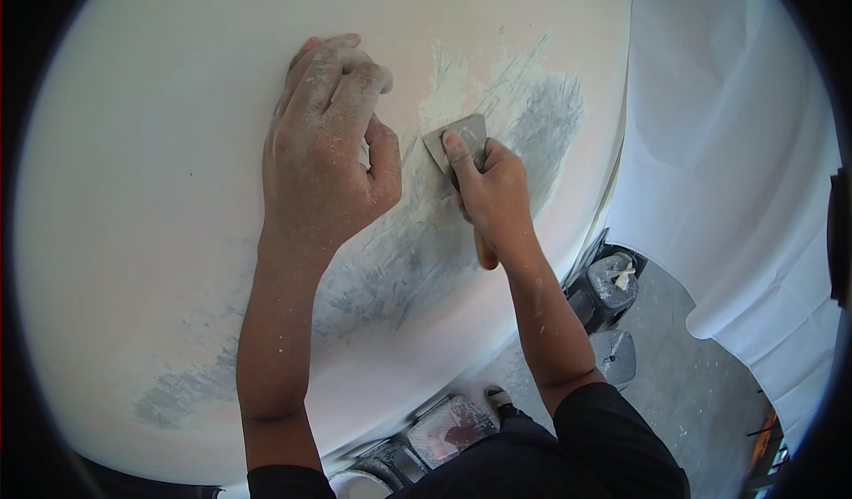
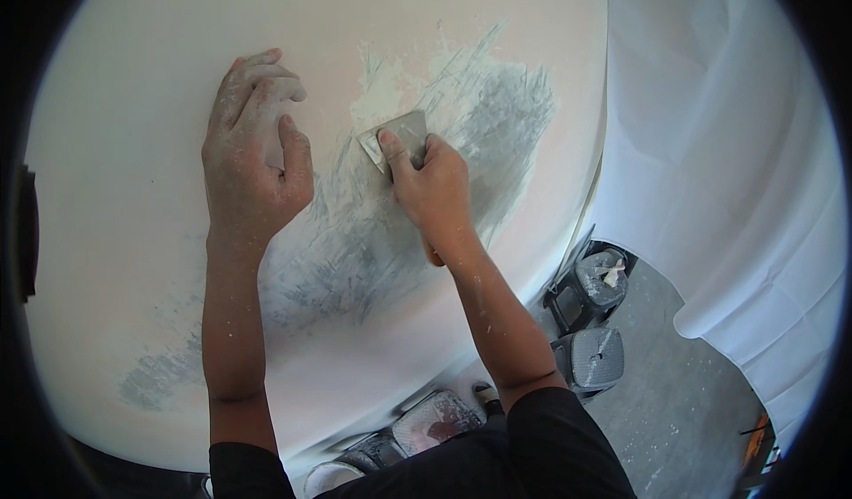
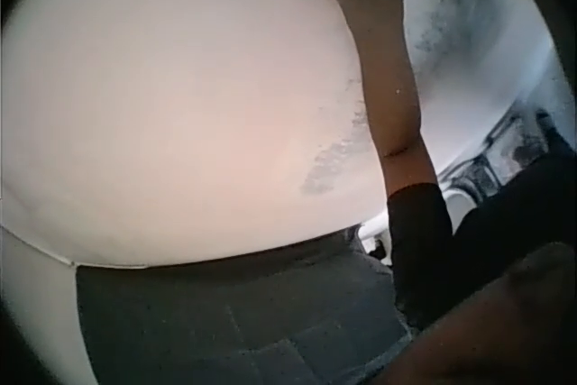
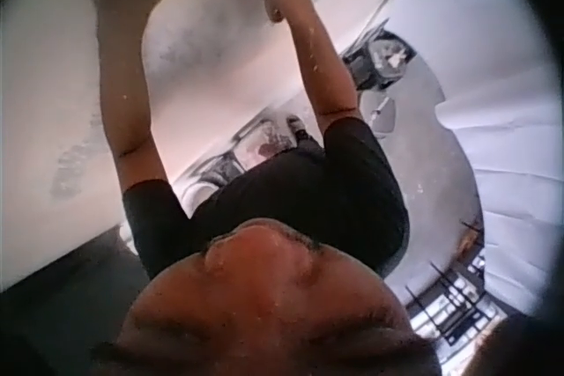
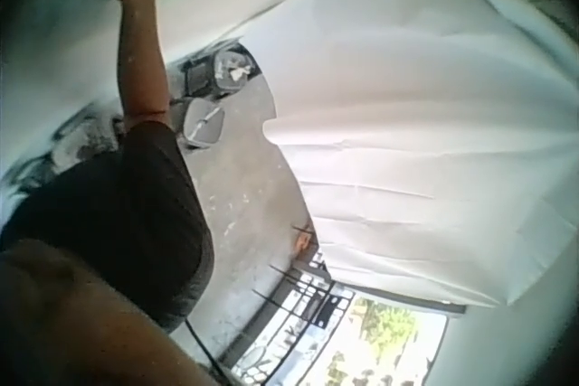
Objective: The recorder is using a putty knife to scrape and patch a wall.
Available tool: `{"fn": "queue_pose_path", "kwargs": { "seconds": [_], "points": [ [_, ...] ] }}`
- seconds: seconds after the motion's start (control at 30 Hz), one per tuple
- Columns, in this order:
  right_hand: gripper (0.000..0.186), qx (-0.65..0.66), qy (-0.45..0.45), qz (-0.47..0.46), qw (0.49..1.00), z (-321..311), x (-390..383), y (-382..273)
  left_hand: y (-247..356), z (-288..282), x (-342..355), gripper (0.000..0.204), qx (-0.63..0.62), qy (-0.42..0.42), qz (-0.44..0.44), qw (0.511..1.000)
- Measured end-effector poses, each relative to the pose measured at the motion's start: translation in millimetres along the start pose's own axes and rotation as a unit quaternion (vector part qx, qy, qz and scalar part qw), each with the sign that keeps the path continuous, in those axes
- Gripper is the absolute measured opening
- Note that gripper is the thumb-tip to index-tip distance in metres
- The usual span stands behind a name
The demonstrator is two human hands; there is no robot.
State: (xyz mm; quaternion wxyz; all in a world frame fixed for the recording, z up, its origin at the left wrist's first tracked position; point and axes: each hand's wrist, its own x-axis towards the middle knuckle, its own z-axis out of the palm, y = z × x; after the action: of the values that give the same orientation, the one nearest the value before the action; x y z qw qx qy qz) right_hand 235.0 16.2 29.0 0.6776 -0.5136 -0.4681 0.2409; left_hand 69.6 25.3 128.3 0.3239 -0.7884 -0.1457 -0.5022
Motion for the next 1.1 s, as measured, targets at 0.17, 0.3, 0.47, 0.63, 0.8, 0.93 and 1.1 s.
{"fn": "queue_pose_path", "kwargs": {
  "seconds": [0.17,0.3,0.47,0.63,0.8,0.93,1.1],
  "points": [
    [0.052,-0.011,0.005,-0.005,1.0,0,-1,8,1,3,1,0.026,0.006,0.007,0.012,1.0],
    [0.053,-0.039,0.042,-0.033,0.998,-1,2,-4,-1,-1,1,0.026,0.011,0.008,0.013,1.0],
    [0.054,-0.005,0.031,-0.005,0.999,-1,9,5,3,1,-1,0.026,-0.006,0.004,-0.011,1.0],
    [0.054,-0.013,0.024,-0.024,0.999,2,-4,11,1,-3,0,0.026,0.0,0.008,0.007,1.0],
    [0.051,0.004,0.011,-0.034,0.999,-3,20,-20,0,-3,1,0.026,-0.001,0.009,0.011,1.0],
    [0.053,0.007,0.005,0.011,1.0,2,-9,25,1,-2,1,0.027,-0.006,0.01,0.007,1.0],
    [0.056,0.015,0.032,-0.047,0.998,-2,30,-27,0,-2,1,0.028,0.005,0.004,0.016,1.0]
  ]
}}
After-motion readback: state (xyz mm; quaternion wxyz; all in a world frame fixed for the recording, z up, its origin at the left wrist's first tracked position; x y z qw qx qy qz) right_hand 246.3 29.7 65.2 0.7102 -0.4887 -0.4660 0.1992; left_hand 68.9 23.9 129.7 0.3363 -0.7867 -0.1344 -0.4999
